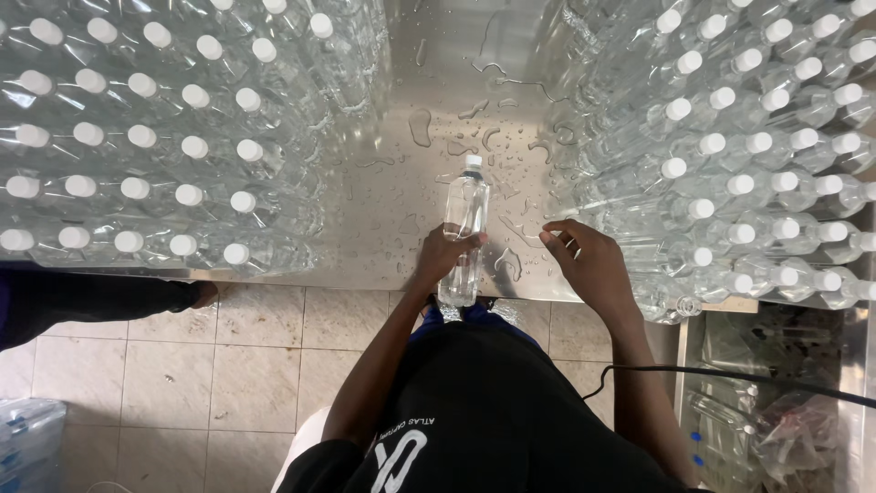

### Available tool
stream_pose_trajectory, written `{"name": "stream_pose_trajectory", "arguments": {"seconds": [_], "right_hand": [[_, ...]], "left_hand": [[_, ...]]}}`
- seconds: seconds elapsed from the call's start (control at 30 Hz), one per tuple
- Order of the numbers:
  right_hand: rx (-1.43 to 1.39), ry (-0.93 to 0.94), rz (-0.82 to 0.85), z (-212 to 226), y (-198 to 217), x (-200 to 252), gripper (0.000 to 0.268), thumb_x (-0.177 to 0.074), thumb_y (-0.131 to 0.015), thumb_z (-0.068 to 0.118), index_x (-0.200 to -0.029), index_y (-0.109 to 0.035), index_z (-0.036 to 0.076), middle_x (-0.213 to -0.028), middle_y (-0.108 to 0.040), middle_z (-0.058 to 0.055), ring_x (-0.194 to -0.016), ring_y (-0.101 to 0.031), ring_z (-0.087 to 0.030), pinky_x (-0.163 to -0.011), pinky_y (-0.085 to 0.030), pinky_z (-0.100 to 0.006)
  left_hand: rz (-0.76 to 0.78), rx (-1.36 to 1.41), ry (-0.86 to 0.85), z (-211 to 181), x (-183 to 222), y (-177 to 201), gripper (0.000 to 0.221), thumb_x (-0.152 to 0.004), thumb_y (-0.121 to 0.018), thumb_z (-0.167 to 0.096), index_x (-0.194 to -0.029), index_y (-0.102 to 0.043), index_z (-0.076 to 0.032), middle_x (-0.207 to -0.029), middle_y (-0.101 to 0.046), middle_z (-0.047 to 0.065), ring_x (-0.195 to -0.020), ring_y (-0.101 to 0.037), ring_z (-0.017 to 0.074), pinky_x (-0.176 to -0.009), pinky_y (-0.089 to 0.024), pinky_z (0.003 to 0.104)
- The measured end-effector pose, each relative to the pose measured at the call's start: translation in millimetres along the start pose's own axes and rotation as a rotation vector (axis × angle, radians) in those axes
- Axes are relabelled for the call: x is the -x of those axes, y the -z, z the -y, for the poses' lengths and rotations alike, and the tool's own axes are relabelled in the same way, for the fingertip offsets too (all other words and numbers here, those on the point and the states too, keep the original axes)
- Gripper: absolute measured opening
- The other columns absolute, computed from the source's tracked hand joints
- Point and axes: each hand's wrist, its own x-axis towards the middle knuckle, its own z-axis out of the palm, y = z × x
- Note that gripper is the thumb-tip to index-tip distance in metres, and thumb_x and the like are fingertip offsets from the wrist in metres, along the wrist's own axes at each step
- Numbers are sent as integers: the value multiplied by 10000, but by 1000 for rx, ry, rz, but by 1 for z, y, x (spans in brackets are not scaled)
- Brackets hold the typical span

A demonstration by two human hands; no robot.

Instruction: The person repeatedly picks up clear plastic bottles from a large group on a metal table, screws white caps onto them, and places the capped bottles into a separate group. The task is performed by hand on a wet stainless steel surface.

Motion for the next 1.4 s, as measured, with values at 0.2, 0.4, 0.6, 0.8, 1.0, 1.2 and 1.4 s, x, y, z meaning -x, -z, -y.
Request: {"name": "stream_pose_trajectory", "arguments": {"seconds": [0.2, 0.4, 0.6, 0.8, 1.0, 1.2, 1.4], "right_hand": [[138, 110, -23, 34, 31, 11, 307, -1098, -676, 298, -1323, -778, 115, -957, -792, -166, -819, -755, -315, -724, -607, -467], [469, 481, -57, 51, 74, 9, 415, -1121, -601, 370, -1483, -655, 175, -1167, -756, -69, -928, -776, -246, -715, -639, -431], [858, 1047, -84, 85, 103, -13, 391, -1147, -526, 325, -1495, -573, 154, -1216, -676, -118, -978, -771, -294, -762, -659, -391], [1238, 1188, 120, 63, 106, -49, 486, -1130, -402, 607, -1180, -616, 173, -985, -604, -12, -848, -706, -215, -769, -590, -354], [357, 208, 593, 33, 81, -60, 692, -1104, -430, 575, -566, -503, 146, -444, -453, -24, -425, -449, -235, -549, -424, -390], [952, 963, 297, 51, 108, -40, 653, -1123, -450, 590, -1507, -524, 67, -1121, -723, -178, -949, -785, -330, -793, -639, -414], [799, 1364, 448, -1, 88, -61, 515, -1089, -470, 625, -1075, -619, 132, -800, -562, -29, -664, -641, -277, -661, -567, -418]], "left_hand": [[107, 1, -341, -28, 26, 7, 824, -797, -1033, -406, -1352, -540, -50, -1275, -722, 169, -1198, -692, 233, -1006, -639, 459], [109, -281, -494, -80, 66, 16, 1065, -674, -1038, -575, -1471, -498, -119, -1228, -688, 186, -1199, -709, 331, -1073, -578, 479], [210, -367, -568, -92, 75, 8, 1068, -672, -1025, -565, -1473, -499, -93, -1200, -717, 266, -1168, -738, 449, -1053, -597, 547], [299, -592, -570, -114, 100, 13, 1031, -653, -993, -569, -1472, -548, -126, -1226, -746, 267, -1178, -741, 508, -1086, -558, 636], [271, -720, -569, -114, 105, 11, 982, -694, -952, -597, -1483, -542, -179, -1267, -758, 193, -1238, -722, 454, -1125, -530, 605], [365, -665, -477, -106, 90, 22, 1056, -640, -979, -648, -1478, -537, -180, -1171, -776, 210, -1178, -736, 476, -1041, -553, 604], [607, -743, -540, -121, 95, 27, 1120, -585, -979, -673, -1483, -564, -147, -1137, -793, 258, -1112, -732, 554, -993, -553, 654]]}}
